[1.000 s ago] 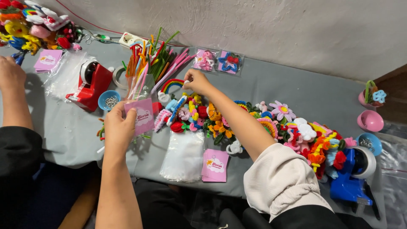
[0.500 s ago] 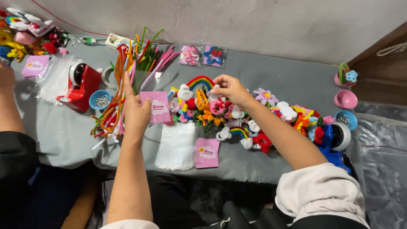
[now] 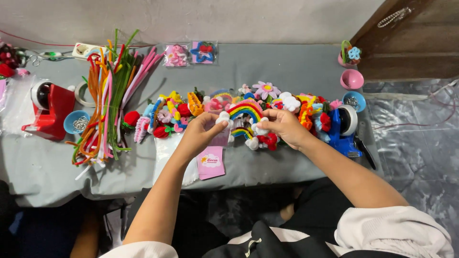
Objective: The person packages small pipe-cleaner crafts by placing them onto card backings and sliding them into plastic bags.
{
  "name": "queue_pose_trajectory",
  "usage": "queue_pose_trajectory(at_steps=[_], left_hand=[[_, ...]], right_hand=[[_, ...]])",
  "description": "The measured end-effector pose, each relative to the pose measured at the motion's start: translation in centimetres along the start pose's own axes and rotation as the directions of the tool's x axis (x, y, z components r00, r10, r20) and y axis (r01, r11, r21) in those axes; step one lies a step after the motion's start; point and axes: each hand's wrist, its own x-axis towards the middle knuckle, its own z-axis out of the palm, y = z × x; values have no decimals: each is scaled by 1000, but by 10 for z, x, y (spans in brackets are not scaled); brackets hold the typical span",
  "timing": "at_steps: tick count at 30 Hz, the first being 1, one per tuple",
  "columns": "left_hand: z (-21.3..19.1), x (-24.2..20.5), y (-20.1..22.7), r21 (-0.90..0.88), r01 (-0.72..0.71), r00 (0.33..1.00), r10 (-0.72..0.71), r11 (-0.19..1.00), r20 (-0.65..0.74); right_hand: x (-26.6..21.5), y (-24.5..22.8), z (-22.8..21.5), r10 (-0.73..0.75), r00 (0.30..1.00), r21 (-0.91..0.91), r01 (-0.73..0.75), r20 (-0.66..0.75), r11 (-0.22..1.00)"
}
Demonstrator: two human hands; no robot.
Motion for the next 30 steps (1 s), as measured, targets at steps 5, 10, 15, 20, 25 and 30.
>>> queue_pose_trajectory(at_steps=[5, 10, 15, 20, 25, 30], left_hand=[[13, 1, -3, 1, 15, 1000, -15, 1000, 8], [18, 3, -8, -3, -19, 1000, 19, 1000, 8], [28, 4, -8, 139, -146, 989, 142, 979, 41], [27, 5, -11, 111, -146, 989, 142, 983, 49], [26, 3, -4, 110, -140, 989, 134, 984, 58], [22, 0, 5, 66, -115, 991, 110, 991, 77]], right_hand=[[-10, -6, 3, -60, 998, -38, 61, 13, 997], [-6, -6, 7, -27, 997, 6, 27, 70, 1000], [2, -3, 0, 65, 990, 302, -101, 126, 948], [8, 6, -16, 4, 997, 315, -28, 79, 949], [3, 0, -16, -24, 998, 296, 6, 56, 955], [-11, -22, -11, 24, 993, 160, -43, 115, 986]])
